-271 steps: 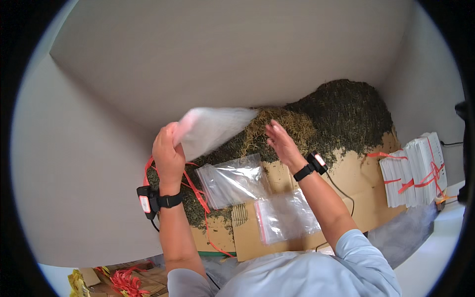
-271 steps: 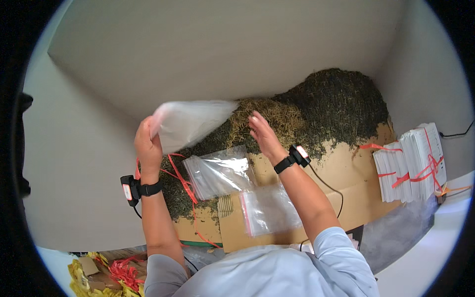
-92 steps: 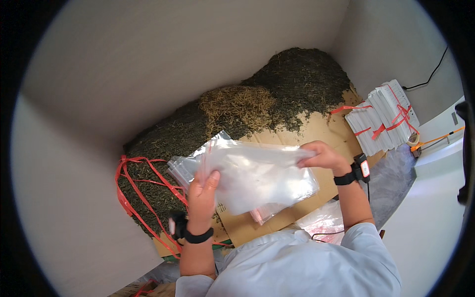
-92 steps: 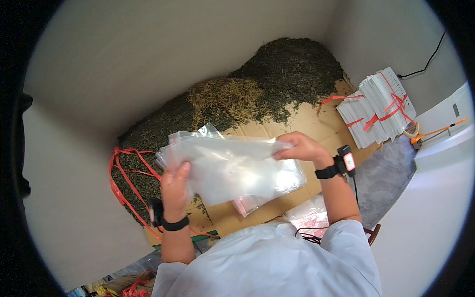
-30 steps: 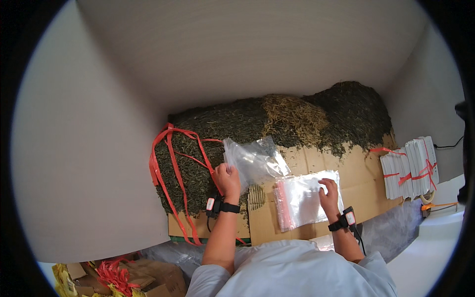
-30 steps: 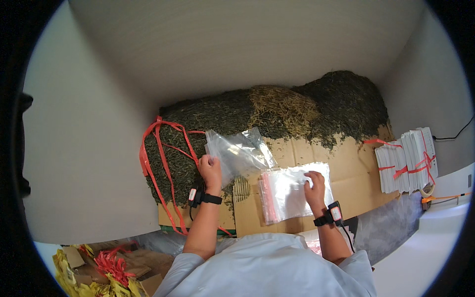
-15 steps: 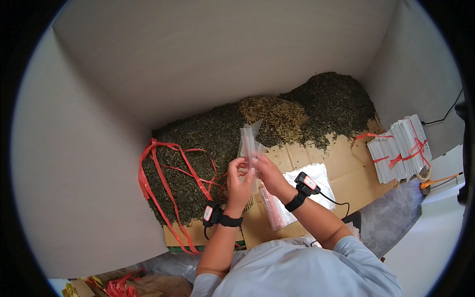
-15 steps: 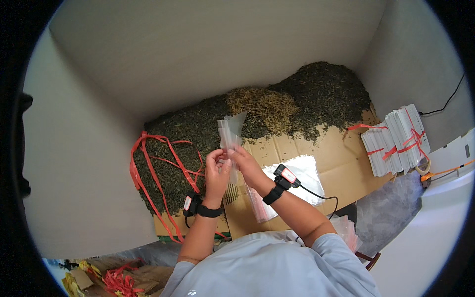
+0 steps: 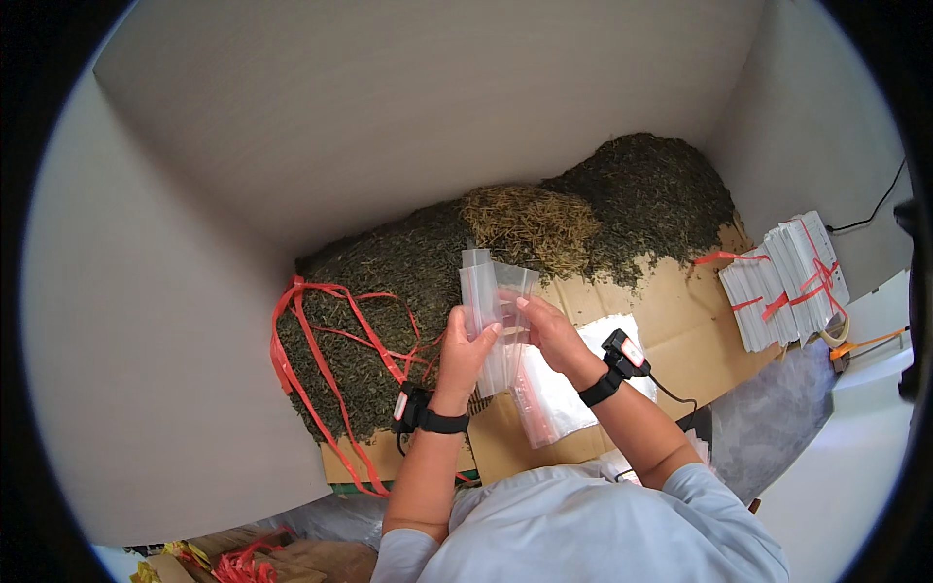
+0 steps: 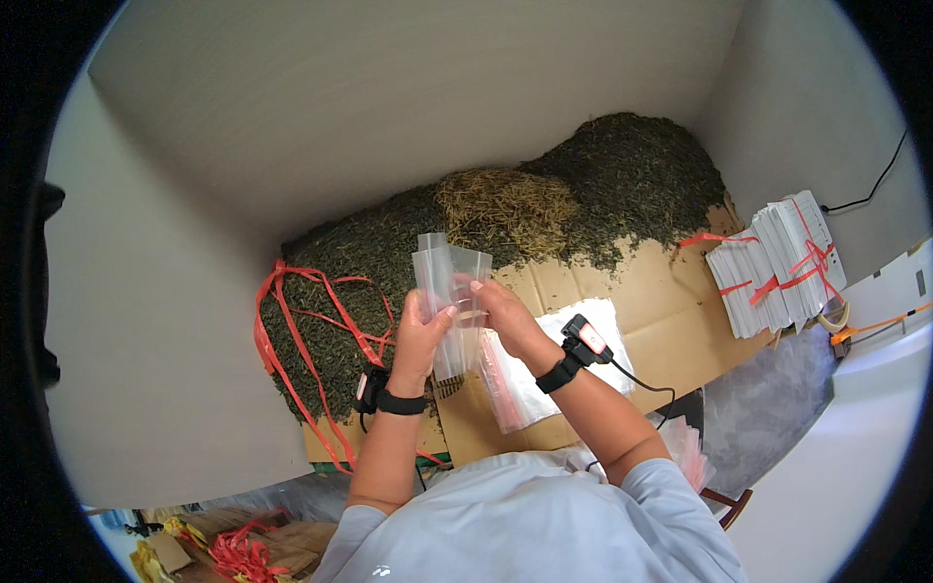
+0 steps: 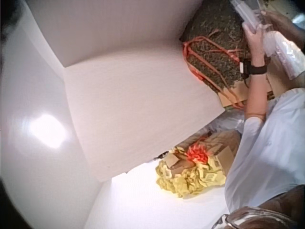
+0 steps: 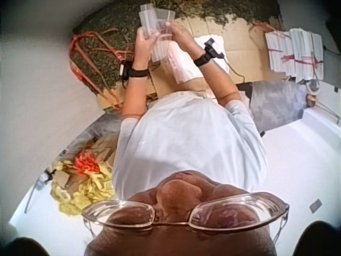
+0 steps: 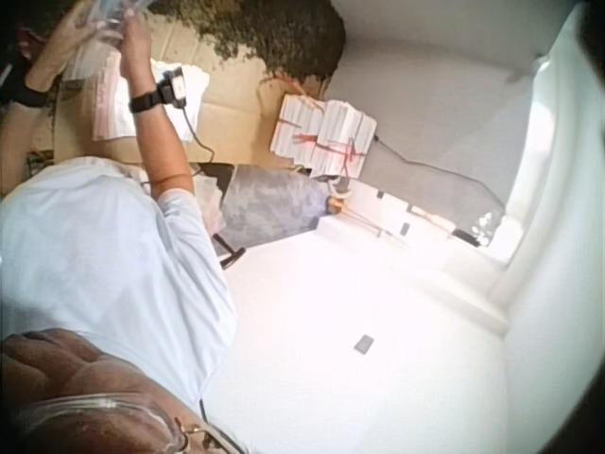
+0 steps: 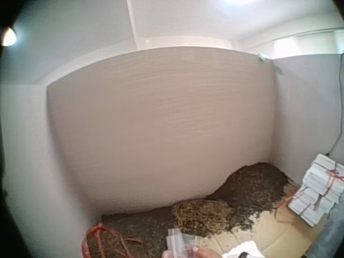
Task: The person scoops dried green herbs from a large pile on a cardboard sheet and places them into clear plastic bags. They seal each bag and set it aside, repeating the process multiple times.
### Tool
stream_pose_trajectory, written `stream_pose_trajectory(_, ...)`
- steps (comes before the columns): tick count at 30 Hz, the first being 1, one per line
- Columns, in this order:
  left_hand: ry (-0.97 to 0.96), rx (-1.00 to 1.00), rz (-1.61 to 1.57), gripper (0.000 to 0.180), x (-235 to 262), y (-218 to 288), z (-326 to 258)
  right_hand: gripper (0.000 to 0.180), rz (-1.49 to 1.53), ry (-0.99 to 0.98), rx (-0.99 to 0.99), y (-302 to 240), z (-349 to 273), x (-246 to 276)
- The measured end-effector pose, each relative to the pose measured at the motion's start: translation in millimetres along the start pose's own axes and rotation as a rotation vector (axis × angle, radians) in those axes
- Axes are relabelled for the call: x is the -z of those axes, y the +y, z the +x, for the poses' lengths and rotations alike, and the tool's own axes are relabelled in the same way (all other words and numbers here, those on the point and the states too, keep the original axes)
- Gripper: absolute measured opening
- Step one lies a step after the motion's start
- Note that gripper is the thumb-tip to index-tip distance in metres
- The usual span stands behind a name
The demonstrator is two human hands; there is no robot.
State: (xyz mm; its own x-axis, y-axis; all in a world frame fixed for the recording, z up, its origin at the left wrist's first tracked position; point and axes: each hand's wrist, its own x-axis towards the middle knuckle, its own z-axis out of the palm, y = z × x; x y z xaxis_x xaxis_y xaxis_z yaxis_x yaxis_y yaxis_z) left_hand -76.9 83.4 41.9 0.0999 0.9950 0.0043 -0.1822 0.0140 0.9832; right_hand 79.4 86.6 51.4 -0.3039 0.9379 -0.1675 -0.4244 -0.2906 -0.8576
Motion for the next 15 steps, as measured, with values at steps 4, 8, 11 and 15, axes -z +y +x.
stream_pose_trajectory(4,0.11,-0.164,0.601,0.029,-9,3,0,0.044,-0.161,0.078,0.033,2,-1,-4)
stream_pose_trajectory(8,0.128,-0.361,0.927,0.031,-22,-1,-6,0.043,-0.249,0.142,0.047,7,-3,-17)
stream_pose_trajectory(11,0.059,-0.427,0.902,0.03,-26,-2,-10,0.041,-0.175,-0.001,0.194,6,-4,-20)
stream_pose_trajectory(15,0.008,-0.385,0.675,0.023,-26,-3,-10,0.041,-0.013,0.01,0.019,4,-1,-13)
